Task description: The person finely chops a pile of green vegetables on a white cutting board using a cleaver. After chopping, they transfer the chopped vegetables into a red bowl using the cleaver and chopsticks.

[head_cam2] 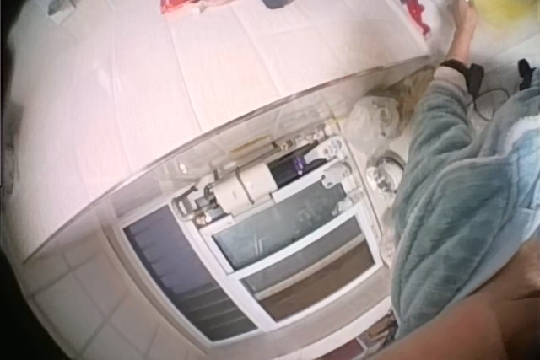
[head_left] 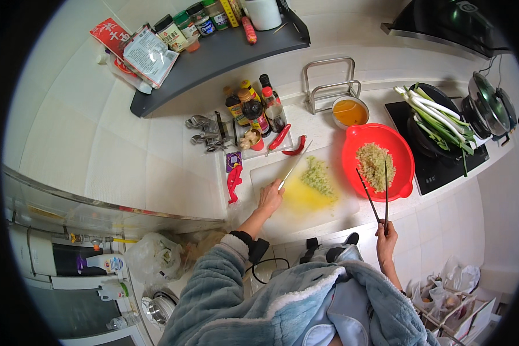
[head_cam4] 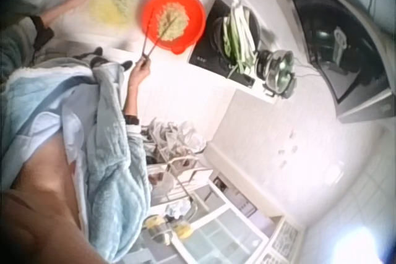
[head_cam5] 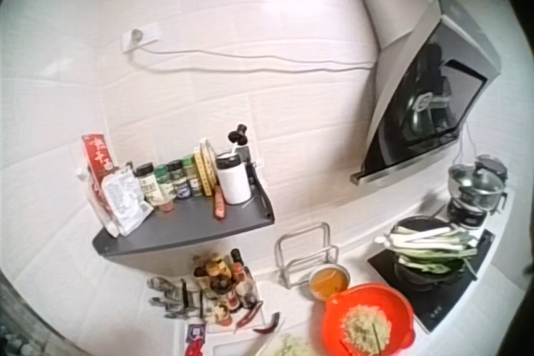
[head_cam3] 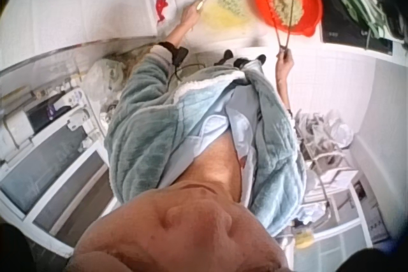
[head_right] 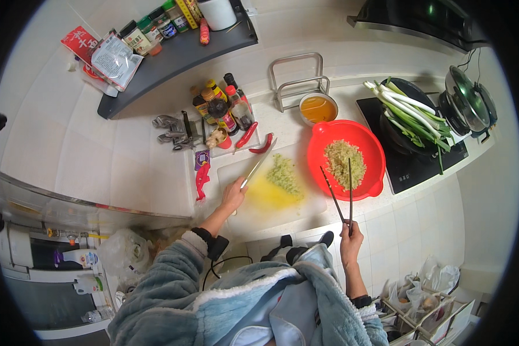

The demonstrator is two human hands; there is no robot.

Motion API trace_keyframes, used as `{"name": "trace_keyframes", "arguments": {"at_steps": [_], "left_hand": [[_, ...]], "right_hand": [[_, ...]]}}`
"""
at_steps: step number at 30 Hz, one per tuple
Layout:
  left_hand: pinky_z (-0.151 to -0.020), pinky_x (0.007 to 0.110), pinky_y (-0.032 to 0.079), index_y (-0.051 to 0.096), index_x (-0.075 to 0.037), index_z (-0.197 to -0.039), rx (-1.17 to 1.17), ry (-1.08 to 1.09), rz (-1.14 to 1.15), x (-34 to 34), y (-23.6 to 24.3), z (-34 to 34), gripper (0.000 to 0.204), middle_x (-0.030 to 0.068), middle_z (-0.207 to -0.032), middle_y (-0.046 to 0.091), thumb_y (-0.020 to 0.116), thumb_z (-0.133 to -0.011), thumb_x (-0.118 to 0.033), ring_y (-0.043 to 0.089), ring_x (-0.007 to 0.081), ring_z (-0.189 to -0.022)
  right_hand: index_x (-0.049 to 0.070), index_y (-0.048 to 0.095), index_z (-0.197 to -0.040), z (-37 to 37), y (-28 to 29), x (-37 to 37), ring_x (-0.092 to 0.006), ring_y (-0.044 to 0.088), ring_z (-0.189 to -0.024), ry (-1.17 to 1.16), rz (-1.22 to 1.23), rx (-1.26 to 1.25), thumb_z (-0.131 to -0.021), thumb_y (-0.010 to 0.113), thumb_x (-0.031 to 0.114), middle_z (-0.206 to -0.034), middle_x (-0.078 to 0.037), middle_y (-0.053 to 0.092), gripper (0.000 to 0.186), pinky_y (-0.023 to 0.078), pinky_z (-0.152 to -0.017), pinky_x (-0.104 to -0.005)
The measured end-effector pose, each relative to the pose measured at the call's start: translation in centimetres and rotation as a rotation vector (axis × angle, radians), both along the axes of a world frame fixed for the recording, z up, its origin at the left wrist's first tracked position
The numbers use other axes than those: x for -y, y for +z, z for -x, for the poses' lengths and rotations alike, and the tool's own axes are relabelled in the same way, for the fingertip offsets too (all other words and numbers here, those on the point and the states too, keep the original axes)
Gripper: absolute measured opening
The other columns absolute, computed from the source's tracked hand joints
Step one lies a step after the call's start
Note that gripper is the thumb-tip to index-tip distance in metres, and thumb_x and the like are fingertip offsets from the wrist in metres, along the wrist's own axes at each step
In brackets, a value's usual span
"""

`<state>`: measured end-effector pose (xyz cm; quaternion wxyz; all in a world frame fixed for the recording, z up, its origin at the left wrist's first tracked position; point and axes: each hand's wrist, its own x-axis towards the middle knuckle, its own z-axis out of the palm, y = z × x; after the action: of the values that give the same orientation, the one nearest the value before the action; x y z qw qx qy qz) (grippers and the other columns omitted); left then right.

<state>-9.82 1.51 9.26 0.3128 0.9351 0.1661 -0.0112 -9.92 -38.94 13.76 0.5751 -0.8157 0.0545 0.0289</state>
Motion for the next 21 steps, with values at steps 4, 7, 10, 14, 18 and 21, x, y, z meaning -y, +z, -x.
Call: {"name": "trace_keyframes", "arguments": {"at_steps": [4, 7, 10, 14, 18, 21], "left_hand": [[-0.079, 0.050, 0.046, 0.052, -0.007, -0.111, -0.011, -0.055, -0.025, -1.0, -0.9, -1.7, 0.029, 0.0199, -0.102, 0.064, 0.060, -0.085, -0.018, 0.060, 0.0409, -0.094], [-0.079, 0.050, 0.046, 0.052, -0.008, -0.112, -0.041, -0.063, 0.009, -1.4, -1.2, -2.1, 0.030, 0.0198, -0.103, 0.064, 0.060, -0.085, -0.019, 0.060, 0.0403, -0.094], [-0.080, 0.049, 0.046, 0.053, -0.008, -0.112, -0.070, -0.117, 0.036, -2.0, -1.1, -1.5, 0.030, 0.0196, -0.102, 0.064, 0.060, -0.085, -0.019, 0.060, 0.0403, -0.094], [-0.079, 0.048, 0.046, 0.054, -0.009, -0.110, -0.105, -0.279, 0.037, -3.1, -0.4, 0.7, 0.028, 0.0191, -0.098, 0.065, 0.059, -0.084, -0.020, 0.060, 0.0398, -0.093], [-0.077, 0.047, 0.046, 0.055, -0.008, -0.109, -0.016, -0.230, 0.034, -3.9, 0.4, 2.6, 0.028, 0.0197, -0.094, 0.064, 0.059, -0.084, -0.020, 0.061, 0.0392, -0.090], [-0.074, 0.045, 0.046, 0.055, -0.006, -0.110, 0.007, -0.211, 0.056, -4.3, 1.4, 2.1, 0.031, 0.0205, -0.091, 0.063, 0.060, -0.083, -0.019, 0.060, 0.0387, -0.087]], "right_hand": [[-0.004, 0.060, -0.095, 0.4, 0.1, 0.7, -0.0087, 0.046, -0.059, -0.034, -0.015, -0.005, -0.093, 0.053, 0.010, -0.063, -0.002, 0.049, 0.015, 0.039, -0.054, -0.0250], [-0.004, 0.059, -0.095, 0.6, 0.0, 1.1, -0.0085, 0.046, -0.059, -0.047, -0.021, 0.000, -0.093, 0.053, 0.009, -0.063, -0.001, 0.049, 0.015, 0.039, -0.054, -0.0248], [-0.004, 0.059, -0.095, 0.9, -0.2, 1.0, -0.0082, 0.045, -0.058, -0.040, -0.022, -0.004, -0.093, 0.053, 0.009, -0.062, -0.001, 0.049, 0.014, 0.039, -0.054, -0.0246], [-0.004, 0.059, -0.095, 0.8, -0.3, 0.5, -0.0080, 0.046, -0.058, -0.019, -0.034, 0.008, -0.092, 0.054, 0.009, -0.062, -0.001, 0.049, 0.014, 0.039, -0.054, -0.0244], [-0.004, 0.060, -0.096, 0.5, -0.4, 0.3, -0.0084, 0.047, -0.058, -0.020, -0.044, -0.007, -0.092, 0.054, 0.009, -0.063, -0.002, 0.051, 0.015, 0.040, -0.054, -0.0245], [-0.005, 0.060, -0.096, 0.5, -0.6, 0.2, -0.0089, 0.048, -0.059, -0.020, -0.010, -0.014, -0.092, 0.054, 0.009, -0.064, -0.003, 0.053, 0.015, 0.041, -0.054, -0.0247]]}}
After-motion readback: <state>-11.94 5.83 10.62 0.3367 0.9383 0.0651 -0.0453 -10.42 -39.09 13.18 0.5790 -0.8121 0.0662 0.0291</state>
